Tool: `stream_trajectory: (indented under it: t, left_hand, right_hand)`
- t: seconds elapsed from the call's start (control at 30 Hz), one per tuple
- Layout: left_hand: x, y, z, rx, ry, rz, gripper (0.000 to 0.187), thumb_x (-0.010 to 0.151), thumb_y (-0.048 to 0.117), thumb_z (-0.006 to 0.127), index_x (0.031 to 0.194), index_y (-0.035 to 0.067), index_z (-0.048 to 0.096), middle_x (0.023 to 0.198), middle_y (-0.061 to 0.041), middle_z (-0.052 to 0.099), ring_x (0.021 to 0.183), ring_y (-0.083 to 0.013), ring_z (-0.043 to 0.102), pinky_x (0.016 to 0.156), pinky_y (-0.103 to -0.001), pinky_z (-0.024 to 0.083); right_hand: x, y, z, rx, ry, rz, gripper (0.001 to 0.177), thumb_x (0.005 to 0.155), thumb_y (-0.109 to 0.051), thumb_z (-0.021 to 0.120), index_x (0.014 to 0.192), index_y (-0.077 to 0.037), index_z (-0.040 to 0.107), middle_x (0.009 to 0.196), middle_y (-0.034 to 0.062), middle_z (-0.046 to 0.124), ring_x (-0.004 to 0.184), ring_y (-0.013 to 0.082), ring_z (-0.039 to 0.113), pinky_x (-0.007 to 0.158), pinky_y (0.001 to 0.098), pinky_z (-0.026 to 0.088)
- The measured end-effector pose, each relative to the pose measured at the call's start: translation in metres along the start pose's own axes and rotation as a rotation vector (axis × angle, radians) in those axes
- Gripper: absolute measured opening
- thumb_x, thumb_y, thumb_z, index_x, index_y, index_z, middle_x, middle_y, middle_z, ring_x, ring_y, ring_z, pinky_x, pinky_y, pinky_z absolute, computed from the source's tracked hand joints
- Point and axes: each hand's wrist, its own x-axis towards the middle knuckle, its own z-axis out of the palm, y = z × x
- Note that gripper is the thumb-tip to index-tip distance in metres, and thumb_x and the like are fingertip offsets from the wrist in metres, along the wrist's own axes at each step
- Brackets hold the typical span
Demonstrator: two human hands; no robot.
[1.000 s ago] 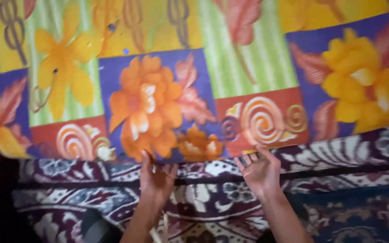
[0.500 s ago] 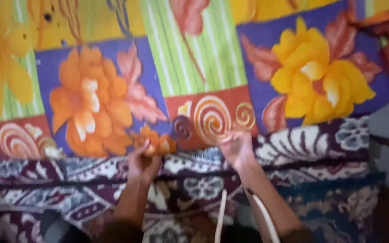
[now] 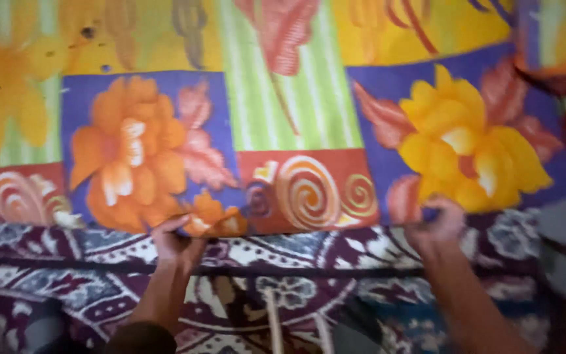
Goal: Smoothing and tucking a patterned bedsheet onto a mattress.
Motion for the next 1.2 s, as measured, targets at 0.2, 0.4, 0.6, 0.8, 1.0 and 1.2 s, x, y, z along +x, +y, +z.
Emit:
stream_trajectory:
  t: [0.2,0.4,0.6,0.8,1.0,1.2]
  left_hand:
    - [0.000,0.048,-0.091,0.370,-0.174,-0.273,0.038,0.079,0.007,0.073,0.117,0.004,0.071,0.114,-0.007,0.076,0.107,-0.0253,0.070,0.100,-0.037,0.053]
    - [0.037,0.232,-0.160,0.169,-0.134,0.052,0.005,0.094,0.020,0.056,0.096,0.019,0.060,0.100,-0.002,0.067,0.112,-0.0230,0.065,0.112,-0.043,0.045]
    - [0.084,0.398,-0.065,0.252,0.253,0.181,0.082,0.088,0.043,0.081,0.149,0.008,0.039,0.148,-0.013,0.046,0.143,-0.0360,0.045,0.125,-0.058,0.029]
    - [0.160,0.435,-0.094,0.056,0.353,0.341,0.075,0.055,0.000,0.094,0.123,-0.004,0.061,0.091,-0.027,0.072,0.073,-0.0478,0.073,0.060,-0.063,0.059]
    - [0.160,0.433,-0.109,0.173,0.240,0.175,0.082,0.047,-0.005,0.090,0.124,-0.007,0.060,0.092,-0.033,0.067,0.054,-0.0411,0.067,0.051,-0.053,0.052]
    - [0.098,0.427,-0.062,0.869,0.949,0.853,0.057,0.063,0.008,0.074,0.120,0.012,0.076,0.105,-0.015,0.076,0.103,-0.0322,0.073,0.090,-0.036,0.057]
  right_hand:
    - [-0.068,0.001,0.005,-0.050,-0.096,0.217,0.045,0.081,-0.008,0.056,0.123,-0.015,0.071,0.117,0.0002,0.077,0.106,0.0140,0.076,0.104,0.0257,0.062]
    - [-0.310,0.115,0.165,-1.364,-0.512,-1.252,0.071,0.090,0.004,0.075,0.150,0.019,0.041,0.137,0.0399,0.052,0.127,0.0536,0.053,0.115,0.0515,0.039]
    - [-0.382,0.292,0.273,-1.882,-1.071,-1.441,0.087,0.076,-0.053,0.070,0.155,-0.032,0.042,0.157,-0.0037,0.045,0.145,0.0184,0.042,0.105,0.0420,0.040]
    - [-0.384,0.336,0.302,-1.898,-0.946,-1.511,0.109,0.063,-0.052,0.074,0.163,-0.032,0.035,0.163,0.0027,0.039,0.148,0.0249,0.035,0.111,0.0548,0.027]
    - [-0.390,0.341,0.321,-1.798,-0.870,-1.733,0.103,0.052,-0.066,0.064,0.148,-0.028,0.055,0.151,0.0038,0.055,0.138,0.0252,0.050,0.104,0.0495,0.031]
    - [-0.347,0.314,0.371,-1.539,-1.168,-1.528,0.044,0.087,-0.053,0.068,0.117,-0.021,0.073,0.101,-0.0006,0.067,0.094,0.0228,0.066,0.081,0.0359,0.049]
